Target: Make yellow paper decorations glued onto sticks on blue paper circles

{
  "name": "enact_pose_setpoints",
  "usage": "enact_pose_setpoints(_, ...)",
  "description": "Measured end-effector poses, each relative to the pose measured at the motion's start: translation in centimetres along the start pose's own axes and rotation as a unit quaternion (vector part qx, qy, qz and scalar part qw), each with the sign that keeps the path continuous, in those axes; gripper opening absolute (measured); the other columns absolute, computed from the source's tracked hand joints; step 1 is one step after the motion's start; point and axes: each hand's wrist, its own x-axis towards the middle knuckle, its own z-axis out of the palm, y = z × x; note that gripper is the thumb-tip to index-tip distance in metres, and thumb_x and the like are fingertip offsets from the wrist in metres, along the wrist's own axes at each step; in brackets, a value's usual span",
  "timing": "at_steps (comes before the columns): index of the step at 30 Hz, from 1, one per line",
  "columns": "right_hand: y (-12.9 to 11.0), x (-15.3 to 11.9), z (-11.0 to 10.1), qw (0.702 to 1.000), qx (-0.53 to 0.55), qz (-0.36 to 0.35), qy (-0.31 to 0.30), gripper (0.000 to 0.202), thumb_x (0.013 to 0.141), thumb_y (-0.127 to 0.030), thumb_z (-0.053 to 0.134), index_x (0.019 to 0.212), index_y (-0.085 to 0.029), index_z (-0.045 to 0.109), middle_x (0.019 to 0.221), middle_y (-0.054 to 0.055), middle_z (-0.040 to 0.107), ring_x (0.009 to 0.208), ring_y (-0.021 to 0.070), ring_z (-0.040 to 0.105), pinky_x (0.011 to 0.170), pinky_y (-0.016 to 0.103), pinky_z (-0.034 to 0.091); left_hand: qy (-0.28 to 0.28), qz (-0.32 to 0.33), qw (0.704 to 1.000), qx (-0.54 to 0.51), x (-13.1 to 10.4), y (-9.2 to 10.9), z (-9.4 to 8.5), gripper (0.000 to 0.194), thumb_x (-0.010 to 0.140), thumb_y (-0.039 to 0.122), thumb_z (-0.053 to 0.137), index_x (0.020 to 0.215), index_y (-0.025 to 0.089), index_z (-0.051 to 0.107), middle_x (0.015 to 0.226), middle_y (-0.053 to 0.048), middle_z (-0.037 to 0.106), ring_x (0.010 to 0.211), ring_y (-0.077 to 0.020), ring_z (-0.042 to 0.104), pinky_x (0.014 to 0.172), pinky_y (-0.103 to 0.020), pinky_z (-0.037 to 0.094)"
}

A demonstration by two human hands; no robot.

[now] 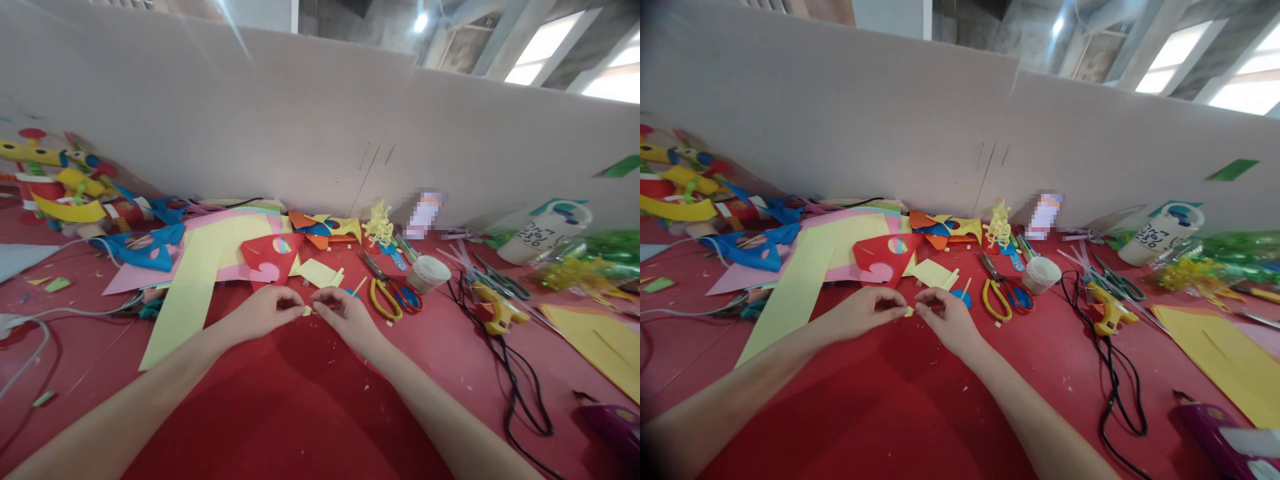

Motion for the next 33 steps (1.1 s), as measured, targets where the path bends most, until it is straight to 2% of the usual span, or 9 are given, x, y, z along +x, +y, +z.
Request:
enact_pose_setpoints(6,0.32,-0.15,0.14,0.999,-0.004,-0.049,0.004,0.013,0.072,-0.021,0.061,0.085,-0.02,0.06,0.084,0.002,0.062,0.078,0.014,0.06,0.074,0.029,0.049,-0.013,-0.041,0.995,-0.089,-0.05,0.14,-0.34,0.027,0.077,0.043,0.054,0.077,0.018,0.063,0.066,0.002,0.058,0.059,-0.0111,0.049,0.052,-0.021,0.036)
enact_pose_setpoints(12,0.02,-0.35,0.23,0.999,0.005,-0.047,0.017,0.006,0.074,-0.024,0.06,0.079,-0.02,0.061,0.073,0.0,0.061,0.067,0.0124,0.058,0.066,0.027,0.049,-0.022,-0.018,0.989,-0.143,-0.18,0.42,-0.24,0.019,0.078,0.035,0.055,0.078,0.018,0.064,0.068,0.002,0.058,0.063,-0.0105,0.05,0.053,-0.02,0.035)
enact_pose_setpoints(18,-0.16,-0.31,0.2,0.999,0.018,-0.031,-0.002,0.004,0.074,-0.023,0.059,0.076,-0.019,0.06,0.068,-0.001,0.058,0.061,0.0114,0.056,0.062,0.026,0.047,-0.007,-0.015,0.989,-0.146,-0.09,0.32,-0.03,0.019,0.077,0.036,0.056,0.079,0.019,0.064,0.073,0.001,0.062,0.065,-0.0116,0.052,0.056,-0.021,0.036)
enact_pose_setpoints(24,-0.55,-0.23,0.01,0.995,-0.017,-0.086,0.038,0.014,0.073,-0.02,0.061,0.087,-0.02,0.062,0.084,0.003,0.06,0.076,0.0141,0.058,0.068,0.027,0.049,0.004,-0.023,0.99,-0.137,-0.12,0.33,0.13,0.017,0.076,0.034,0.056,0.076,0.019,0.063,0.07,0.001,0.061,0.064,-0.0121,0.053,0.055,-0.022,0.036)
enact_pose_setpoints(29,-0.66,-0.35,-0.05,0.988,-0.055,-0.135,0.046,0.007,0.075,-0.016,0.059,0.079,-0.021,0.063,0.077,0.001,0.056,0.07,0.0125,0.055,0.067,0.027,0.048,-0.003,-0.016,0.992,-0.129,-0.14,0.36,0.07,0.017,0.077,0.034,0.056,0.077,0.019,0.064,0.071,0.001,0.061,0.064,-0.012,0.053,0.057,-0.022,0.037)
enact_pose_setpoints(33,-0.59,-0.38,-0.04,0.988,-0.057,-0.133,0.048,0.009,0.075,-0.015,0.058,0.079,-0.021,0.063,0.077,0.001,0.056,0.069,0.0123,0.055,0.066,0.026,0.048,0.005,-0.004,0.992,-0.123,-0.13,0.39,0.11,0.019,0.076,0.037,0.057,0.077,0.019,0.065,0.073,0.0,0.063,0.066,-0.0124,0.053,0.06,-0.023,0.038)
